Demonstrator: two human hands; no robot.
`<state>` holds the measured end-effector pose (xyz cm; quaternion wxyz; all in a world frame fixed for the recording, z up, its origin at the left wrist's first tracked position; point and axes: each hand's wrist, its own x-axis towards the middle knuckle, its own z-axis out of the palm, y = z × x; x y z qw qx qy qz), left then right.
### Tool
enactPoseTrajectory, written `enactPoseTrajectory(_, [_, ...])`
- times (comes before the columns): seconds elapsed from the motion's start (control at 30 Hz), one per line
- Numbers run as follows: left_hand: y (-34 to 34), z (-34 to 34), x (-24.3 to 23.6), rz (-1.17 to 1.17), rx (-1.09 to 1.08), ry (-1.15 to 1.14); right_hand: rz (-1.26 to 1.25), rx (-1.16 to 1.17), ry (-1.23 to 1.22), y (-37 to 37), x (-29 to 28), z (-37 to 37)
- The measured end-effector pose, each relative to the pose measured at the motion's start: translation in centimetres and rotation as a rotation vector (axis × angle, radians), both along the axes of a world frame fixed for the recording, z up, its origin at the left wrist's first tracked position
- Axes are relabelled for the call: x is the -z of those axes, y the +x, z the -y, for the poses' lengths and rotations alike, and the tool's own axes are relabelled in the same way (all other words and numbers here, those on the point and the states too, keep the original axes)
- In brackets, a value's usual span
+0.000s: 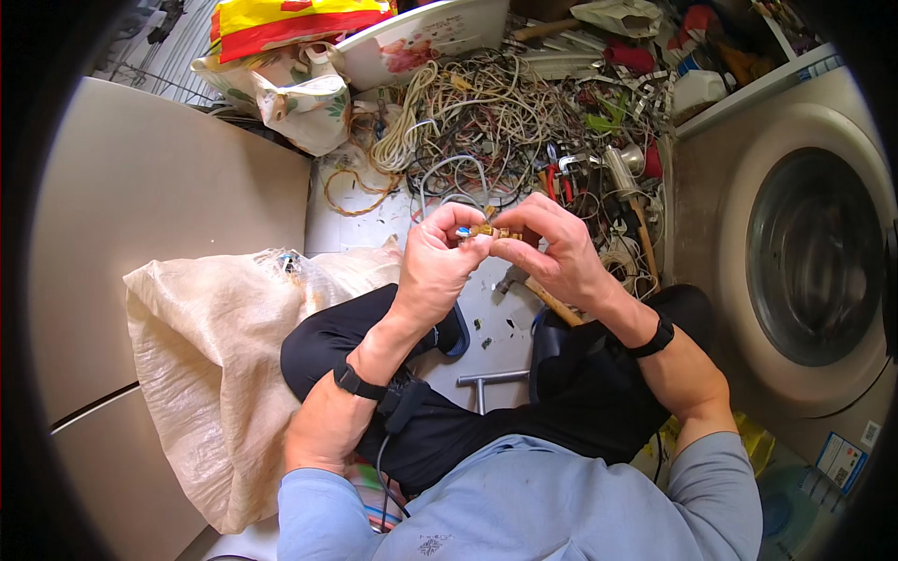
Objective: Wiring and assembling an electrical component while sitting on the floor in a utility area.
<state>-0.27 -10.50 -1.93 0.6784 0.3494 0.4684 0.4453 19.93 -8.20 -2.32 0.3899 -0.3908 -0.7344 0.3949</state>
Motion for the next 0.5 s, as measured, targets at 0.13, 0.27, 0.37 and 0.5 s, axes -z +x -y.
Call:
enactPoseTrajectory(0.13, [0.1,-0.2,0.2,-0.150,0.026,0.124,0.053,-0.072,0.053,0.9,-0.1,-0.7])
enactPoseTrajectory(0.27, [0.4,-0.4,-0.8,-0.185,0.026,0.109,-0.090,-0.065,-0.190,1.0,0.4,-0.2])
enactPoseTrajectory(0.37, [0.4,-0.1,-1.3,-0.049,-0.003,0.074,-0.359,-0.080,-0.696,1.0,-0.3,-0.2])
enactPoseTrajectory(0.5, [0.2,0.0,-1.1,0.000,0.029,0.085,-0.635,-0.149,-0.824,0.7,1.3,0.0])
